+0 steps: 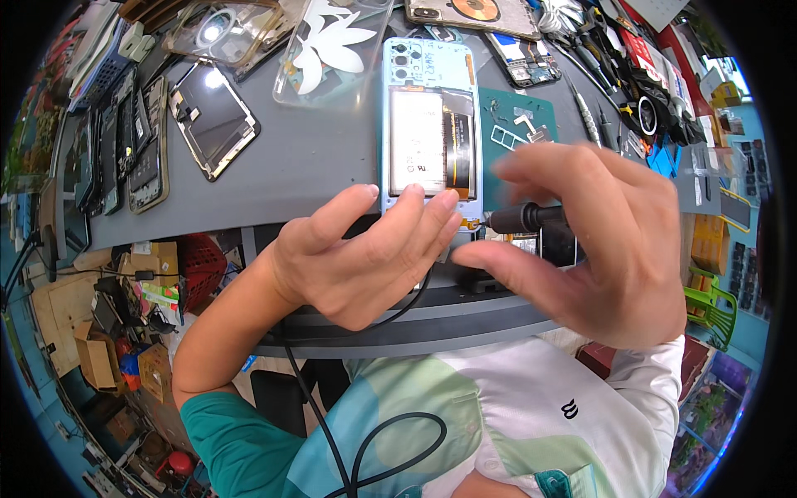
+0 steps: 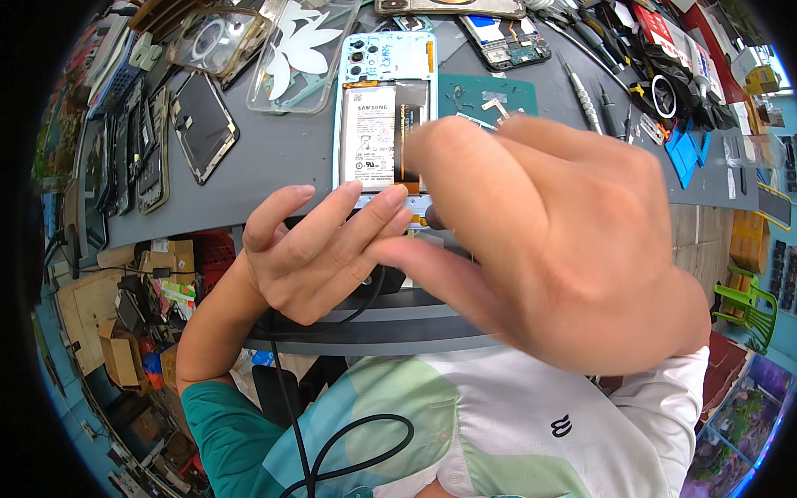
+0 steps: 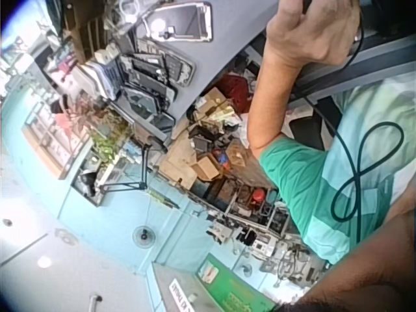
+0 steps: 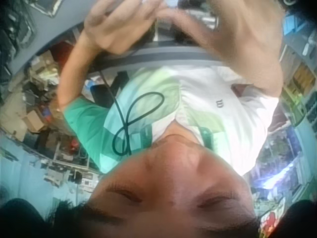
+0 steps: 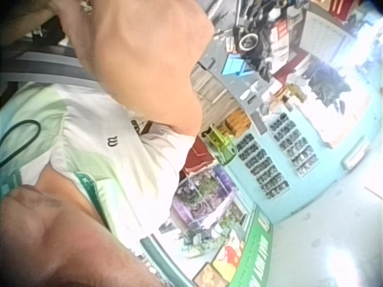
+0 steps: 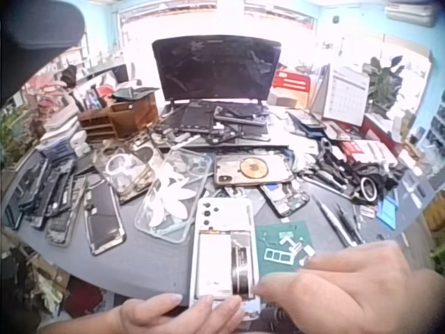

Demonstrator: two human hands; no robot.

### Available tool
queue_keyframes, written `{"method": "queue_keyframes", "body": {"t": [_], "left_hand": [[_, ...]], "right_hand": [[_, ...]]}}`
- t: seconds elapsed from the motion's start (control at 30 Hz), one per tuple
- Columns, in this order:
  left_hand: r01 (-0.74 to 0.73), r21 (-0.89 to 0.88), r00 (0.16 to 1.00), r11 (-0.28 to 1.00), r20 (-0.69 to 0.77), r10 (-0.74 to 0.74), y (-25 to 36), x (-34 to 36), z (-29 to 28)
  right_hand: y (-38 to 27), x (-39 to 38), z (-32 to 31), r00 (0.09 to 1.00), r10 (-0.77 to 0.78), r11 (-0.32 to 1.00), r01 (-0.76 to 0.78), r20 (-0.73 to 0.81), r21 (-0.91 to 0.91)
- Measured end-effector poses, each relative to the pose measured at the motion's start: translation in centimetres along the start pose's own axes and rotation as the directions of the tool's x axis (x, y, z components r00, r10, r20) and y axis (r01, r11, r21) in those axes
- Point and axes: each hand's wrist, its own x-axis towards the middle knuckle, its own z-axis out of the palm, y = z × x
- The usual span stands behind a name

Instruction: The person uses a screwdriver to remove screws from the back of a disassembled smartphone. They then use a metal prying tool to lift and remove a small metal bracket from the device's interior.

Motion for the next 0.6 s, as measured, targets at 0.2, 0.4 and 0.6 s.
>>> {"method": "queue_keyframes", "body": {"t": [0.2,0.4,0.6], "left_hand": [[0.006,-0.039,1.0,0.999,0.012,-0.005,-0.1,0.2,-0.1],[0.017,-0.025,0.999,1.0,0.031,-0.016,0.0,0.3,0.0],[0.067,-0.134,0.994,0.989,0.097,-0.055,-0.6,0.8,-1.2]], "right_hand": [[-0.1,-0.7,0.3,1.0,0.001,0.999,-0.001,-0.009,-0.038],[0.3,-0.7,1.1,0.997,-0.024,0.994,0.032,-0.08,0.102],[2.0,-3.4,1.1,0.939,0.175,0.918,-0.048,-0.295,0.394]]}}
